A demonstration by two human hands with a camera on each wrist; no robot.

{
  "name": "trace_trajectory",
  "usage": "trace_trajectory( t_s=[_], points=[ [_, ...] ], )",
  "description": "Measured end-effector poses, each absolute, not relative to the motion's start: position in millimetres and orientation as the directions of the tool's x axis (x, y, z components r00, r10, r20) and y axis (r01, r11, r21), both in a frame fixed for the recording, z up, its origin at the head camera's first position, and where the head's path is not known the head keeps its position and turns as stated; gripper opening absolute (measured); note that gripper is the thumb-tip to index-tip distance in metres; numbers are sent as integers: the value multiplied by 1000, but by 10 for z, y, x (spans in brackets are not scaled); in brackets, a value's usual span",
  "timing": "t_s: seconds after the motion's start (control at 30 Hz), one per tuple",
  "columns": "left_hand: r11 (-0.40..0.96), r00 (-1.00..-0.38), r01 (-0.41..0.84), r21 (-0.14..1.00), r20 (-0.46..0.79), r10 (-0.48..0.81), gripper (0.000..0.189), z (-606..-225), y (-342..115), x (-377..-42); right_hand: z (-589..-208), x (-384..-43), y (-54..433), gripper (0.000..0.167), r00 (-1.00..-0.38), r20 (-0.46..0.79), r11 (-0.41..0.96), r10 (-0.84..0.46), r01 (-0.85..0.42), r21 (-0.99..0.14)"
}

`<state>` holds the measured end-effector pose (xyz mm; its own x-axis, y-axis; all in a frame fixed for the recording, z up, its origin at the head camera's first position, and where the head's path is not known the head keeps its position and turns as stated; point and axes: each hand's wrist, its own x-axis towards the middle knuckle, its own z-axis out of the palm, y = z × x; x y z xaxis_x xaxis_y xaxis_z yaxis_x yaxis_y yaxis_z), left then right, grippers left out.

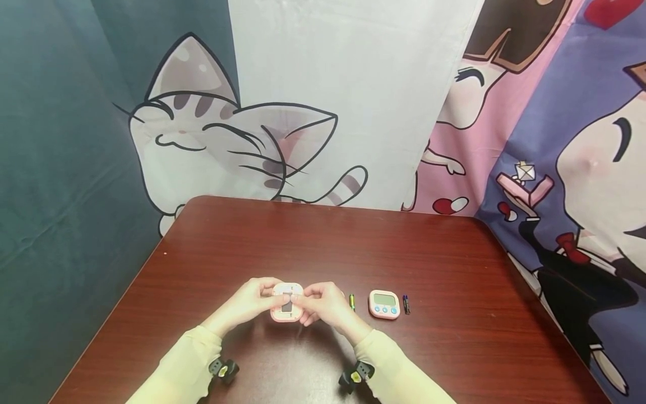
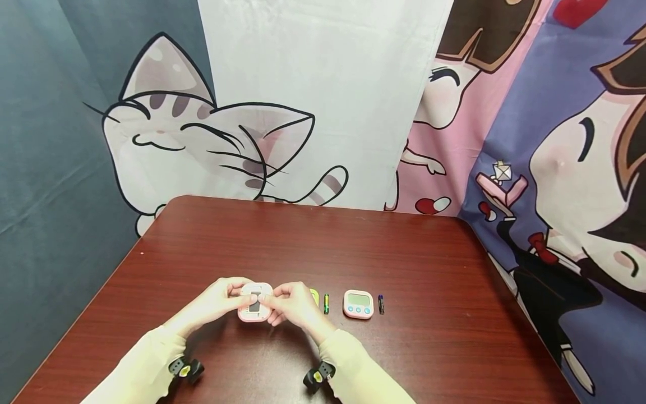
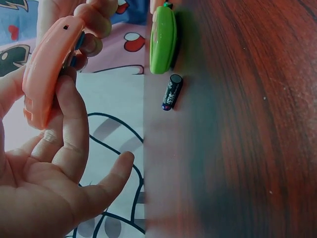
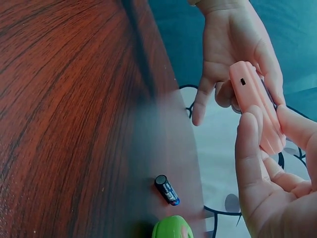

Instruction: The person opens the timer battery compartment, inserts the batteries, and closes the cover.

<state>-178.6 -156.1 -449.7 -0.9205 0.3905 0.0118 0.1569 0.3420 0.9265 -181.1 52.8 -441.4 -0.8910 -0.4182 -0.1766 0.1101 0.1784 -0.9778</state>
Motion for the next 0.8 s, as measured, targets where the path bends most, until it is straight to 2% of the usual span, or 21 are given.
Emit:
trace_trajectory(
  t_s=[0.6,0.8],
  points=[
    [312,-908,121,942,-22,418,36,-4522,-1572,-1774,-4432,-1818,525,19,-882,-147,214,-448,54,-975],
    [297,-903,132,946,-9,430,36,-4530,-1575,-1759,-4420,-1809,528,18,-876,-167,208,-453,78,-975]
  ],
)
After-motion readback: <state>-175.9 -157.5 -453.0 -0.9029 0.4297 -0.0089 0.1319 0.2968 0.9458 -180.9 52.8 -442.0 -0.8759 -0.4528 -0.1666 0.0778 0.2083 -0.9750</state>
